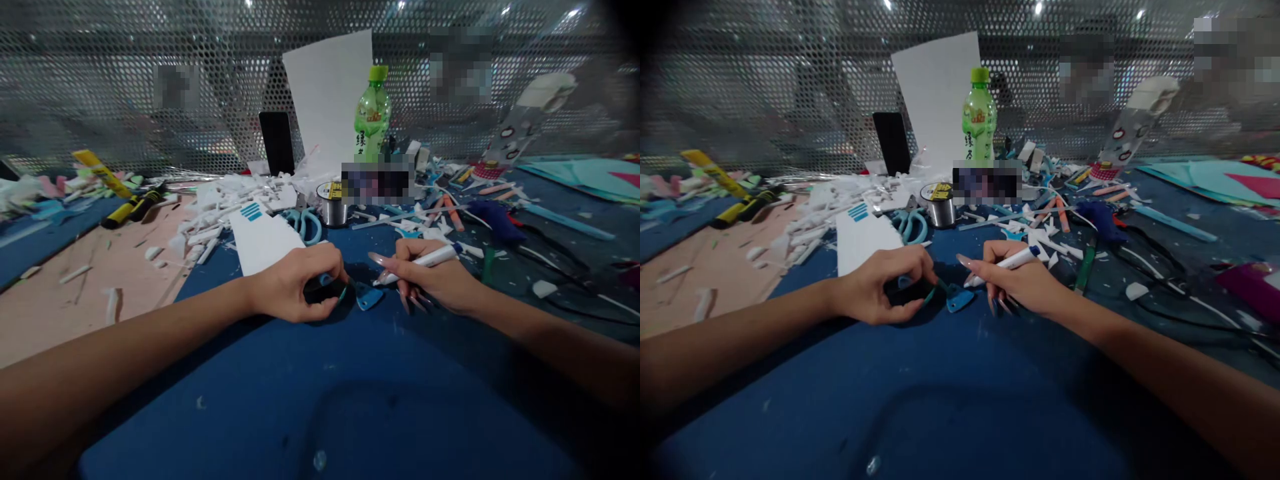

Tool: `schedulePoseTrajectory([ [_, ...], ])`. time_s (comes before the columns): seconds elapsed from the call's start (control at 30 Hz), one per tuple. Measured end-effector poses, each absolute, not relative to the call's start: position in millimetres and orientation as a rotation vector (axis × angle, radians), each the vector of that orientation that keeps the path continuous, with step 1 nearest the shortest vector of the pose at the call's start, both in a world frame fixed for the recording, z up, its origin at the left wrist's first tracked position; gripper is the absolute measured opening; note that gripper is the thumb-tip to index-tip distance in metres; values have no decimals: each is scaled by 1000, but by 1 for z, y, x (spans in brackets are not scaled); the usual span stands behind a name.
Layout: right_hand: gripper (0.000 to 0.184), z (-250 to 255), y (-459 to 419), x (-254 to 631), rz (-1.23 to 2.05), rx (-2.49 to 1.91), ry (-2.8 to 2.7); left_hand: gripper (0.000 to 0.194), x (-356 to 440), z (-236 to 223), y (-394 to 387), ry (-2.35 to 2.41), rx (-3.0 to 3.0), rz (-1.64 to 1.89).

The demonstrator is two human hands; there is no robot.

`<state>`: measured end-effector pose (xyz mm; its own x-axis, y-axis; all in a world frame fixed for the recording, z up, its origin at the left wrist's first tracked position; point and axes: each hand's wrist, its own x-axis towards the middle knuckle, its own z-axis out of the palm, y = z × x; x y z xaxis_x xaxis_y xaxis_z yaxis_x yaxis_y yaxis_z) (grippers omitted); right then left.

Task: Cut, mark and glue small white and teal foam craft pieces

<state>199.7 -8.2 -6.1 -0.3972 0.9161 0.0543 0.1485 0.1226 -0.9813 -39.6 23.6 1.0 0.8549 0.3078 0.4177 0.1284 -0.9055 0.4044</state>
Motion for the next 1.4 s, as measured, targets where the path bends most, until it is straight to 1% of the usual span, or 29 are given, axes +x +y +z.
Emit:
schedulePoseTrajectory([
  [0.37,36,-7,-7,200,1371,-1066,-1746,19,-39,2,23,375,2630,685],
  [0.83,37,-9,-6,198,1380,-1063,-1607,17,-39,3,23,359,2630,671],
  [0.97,35,-9,-7,198,1332,-1051,-1596,17,-39,2,24,345,2625,665],
  [1.13,37,-8,-7,200,1427,-1044,-1638,18,-38,3,24,335,2635,672],
  [1.27,35,-8,-6,199,1387,-1053,-1640,17,-38,4,23,328,2633,673],
  [1.4,38,-8,-6,199,1419,-1055,-1632,16,-38,4,23,337,2625,658],
])
